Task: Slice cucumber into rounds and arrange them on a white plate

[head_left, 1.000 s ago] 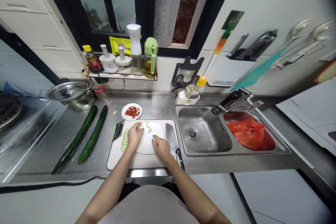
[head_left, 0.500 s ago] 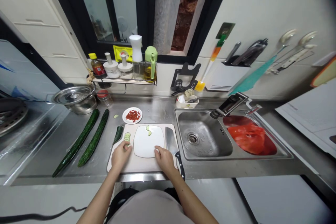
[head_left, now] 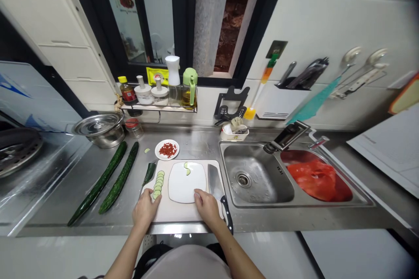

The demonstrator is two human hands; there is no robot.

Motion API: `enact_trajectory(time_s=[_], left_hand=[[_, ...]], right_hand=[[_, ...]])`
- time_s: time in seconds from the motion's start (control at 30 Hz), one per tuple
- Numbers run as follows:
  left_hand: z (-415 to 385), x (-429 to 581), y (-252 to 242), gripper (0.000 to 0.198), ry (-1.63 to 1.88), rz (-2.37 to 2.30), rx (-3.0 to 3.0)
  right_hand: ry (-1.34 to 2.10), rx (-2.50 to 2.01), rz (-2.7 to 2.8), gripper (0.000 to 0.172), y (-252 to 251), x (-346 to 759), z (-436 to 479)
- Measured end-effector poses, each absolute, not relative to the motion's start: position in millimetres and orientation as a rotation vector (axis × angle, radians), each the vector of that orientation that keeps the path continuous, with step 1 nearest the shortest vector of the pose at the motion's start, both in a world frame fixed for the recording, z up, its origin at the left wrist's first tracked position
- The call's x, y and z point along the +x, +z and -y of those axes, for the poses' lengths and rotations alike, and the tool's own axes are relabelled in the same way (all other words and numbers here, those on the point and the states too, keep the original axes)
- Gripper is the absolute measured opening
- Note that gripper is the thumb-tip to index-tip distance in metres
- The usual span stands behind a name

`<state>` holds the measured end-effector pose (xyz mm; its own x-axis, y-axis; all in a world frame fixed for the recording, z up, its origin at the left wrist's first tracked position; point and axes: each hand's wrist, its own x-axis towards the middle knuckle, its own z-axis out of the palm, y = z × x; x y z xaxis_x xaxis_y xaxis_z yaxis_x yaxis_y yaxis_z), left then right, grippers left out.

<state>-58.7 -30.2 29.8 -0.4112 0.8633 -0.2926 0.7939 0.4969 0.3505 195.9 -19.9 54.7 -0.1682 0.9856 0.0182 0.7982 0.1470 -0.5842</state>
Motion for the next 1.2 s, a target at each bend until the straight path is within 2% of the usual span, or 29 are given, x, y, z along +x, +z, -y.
enact_trajectory(time_s=[0.2, 0.43, 0.63, 0.83, 1.2], left_hand=[[32, -60, 31, 0.028, 0.250, -2.305, 1.423], [35, -53, 27, 0.019, 0.476, -2.265, 1.350], [34, -52, 24, 0.030, 0.887, -2.099, 1.170], [22, -33, 33, 0.050, 1.291, -1.654, 0.982], [17, 11, 52, 0.041, 1.206, -1.339, 0.978]], right_hand=[[0.648, -1.745, 1.988, 0.037, 63, 203, 22], [0.678, -1.758, 1.937, 0.038, 66, 205, 17], [0.717, -1.735, 1.919, 0.039, 68, 201, 18], [0.753, -1.682, 1.884, 0.036, 74, 189, 14], [0.960, -1.471, 1.823, 0.026, 72, 162, -17]])
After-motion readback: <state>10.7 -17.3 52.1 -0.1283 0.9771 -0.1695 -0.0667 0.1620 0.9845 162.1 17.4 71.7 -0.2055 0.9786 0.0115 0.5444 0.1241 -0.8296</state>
